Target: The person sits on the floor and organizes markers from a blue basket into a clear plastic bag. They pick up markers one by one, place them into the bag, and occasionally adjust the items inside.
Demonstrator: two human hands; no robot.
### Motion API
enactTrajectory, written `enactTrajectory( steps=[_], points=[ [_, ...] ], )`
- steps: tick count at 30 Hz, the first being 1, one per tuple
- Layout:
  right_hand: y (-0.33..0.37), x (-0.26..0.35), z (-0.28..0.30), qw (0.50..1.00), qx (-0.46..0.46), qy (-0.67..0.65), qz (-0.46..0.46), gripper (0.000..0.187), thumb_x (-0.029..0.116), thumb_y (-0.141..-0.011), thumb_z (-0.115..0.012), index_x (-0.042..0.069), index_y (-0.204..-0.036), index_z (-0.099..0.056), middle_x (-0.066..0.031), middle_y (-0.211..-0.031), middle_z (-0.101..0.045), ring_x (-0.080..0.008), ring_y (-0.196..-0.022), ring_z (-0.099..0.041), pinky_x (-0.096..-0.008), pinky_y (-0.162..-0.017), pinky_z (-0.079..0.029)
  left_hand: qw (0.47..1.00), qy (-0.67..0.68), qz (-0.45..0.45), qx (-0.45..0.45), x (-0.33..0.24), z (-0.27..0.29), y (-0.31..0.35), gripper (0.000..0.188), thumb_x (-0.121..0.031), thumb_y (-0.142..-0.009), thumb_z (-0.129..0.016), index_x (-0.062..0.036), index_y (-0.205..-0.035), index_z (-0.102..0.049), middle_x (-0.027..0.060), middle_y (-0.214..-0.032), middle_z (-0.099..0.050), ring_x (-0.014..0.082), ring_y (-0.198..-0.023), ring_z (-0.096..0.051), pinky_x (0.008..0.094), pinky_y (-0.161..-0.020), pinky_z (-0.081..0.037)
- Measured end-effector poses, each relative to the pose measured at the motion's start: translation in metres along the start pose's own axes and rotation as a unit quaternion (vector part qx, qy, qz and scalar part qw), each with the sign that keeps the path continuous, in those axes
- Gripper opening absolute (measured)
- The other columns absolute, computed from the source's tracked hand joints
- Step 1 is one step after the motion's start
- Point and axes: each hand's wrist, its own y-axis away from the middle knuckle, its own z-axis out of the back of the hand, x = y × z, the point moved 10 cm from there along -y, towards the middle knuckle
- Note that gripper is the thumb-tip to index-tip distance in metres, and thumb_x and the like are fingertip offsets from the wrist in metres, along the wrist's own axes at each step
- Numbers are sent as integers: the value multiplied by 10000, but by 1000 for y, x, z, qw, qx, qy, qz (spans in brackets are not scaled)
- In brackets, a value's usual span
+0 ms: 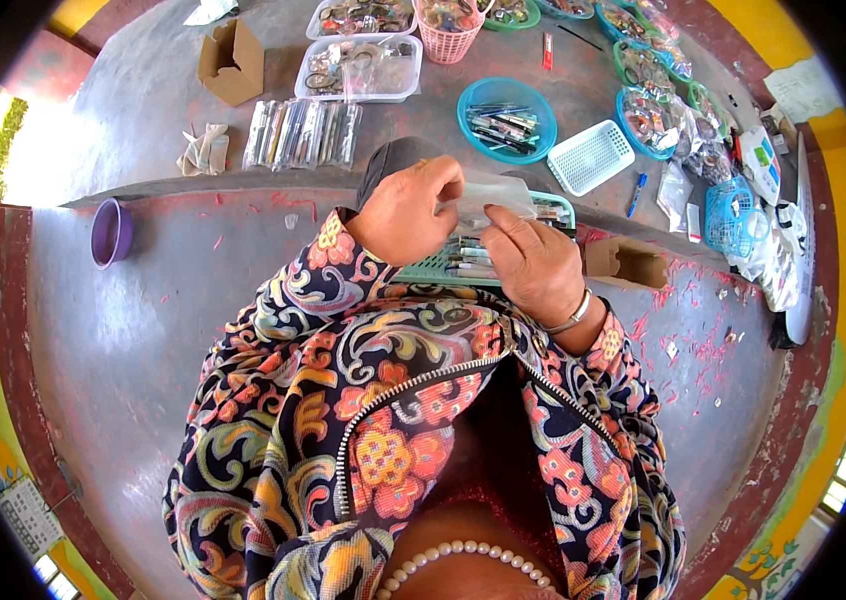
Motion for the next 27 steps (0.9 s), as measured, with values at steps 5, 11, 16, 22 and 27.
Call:
enactTrajectory(
  steps=[5, 11, 16, 22, 27],
  points=[
    [-2, 4, -10, 997, 67, -33, 3, 269, 105, -679, -576, 63, -941, -531, -78, -927, -607, -188, -695, -597, -304, -592, -492, 993, -55, -31, -101, 1, 30, -2, 141, 28, -700, -528, -23, -820, -473, 161, -754, -535, 376, -742, -547, 426, -626, -428],
    [-6, 7, -14, 995, 32, -90, 7, 294, 46, -689, -581, 29, -982, -563, -97, -902, -640, -225, -729, -625, -318, -603, -505, 996, -24, -10, -83, 9, 43, -1, 182, 20, -697, -562, -15, -868, -513, 156, -821, -563, 353, -798, -554, 395, -659, -442],
    [-2, -1, -9, 1000, 5, -20, -13, 308, 97, -712, -590, 37, -1012, -555, -102, -964, -631, -222, -786, -636, -310, -619, -511, 995, 79, 44, -39, 14, 38, 3, 290, -65, -750, -648, -29, -1024, -559, 113, -969, -583, 218, -870, -578, 300, -659, -468],
    [-4, -7, -3, 999, -23, -7, -44, 289, 36, -705, -604, 36, -992, -572, -94, -952, -648, -218, -701, -631, -304, -582, -507, 993, 102, 17, -48, -5, 45, 9, 393, -64, -758, -691, -42, -1126, -554, 94, -1152, -550, 144, -991, -559, 238, -672, -494],
    [-5, -12, 0, 998, -31, 18, -55, 283, 93, -706, -617, 53, -982, -569, -72, -953, -632, -199, -688, -612, -302, -562, -498, 961, -93, -253, -63, -58, 52, 22, 424, -99, -660, -748, -60, -1053, -591, 126, -1178, -534, 318, -1116, -507, 394, -872, -474]
  ],
)
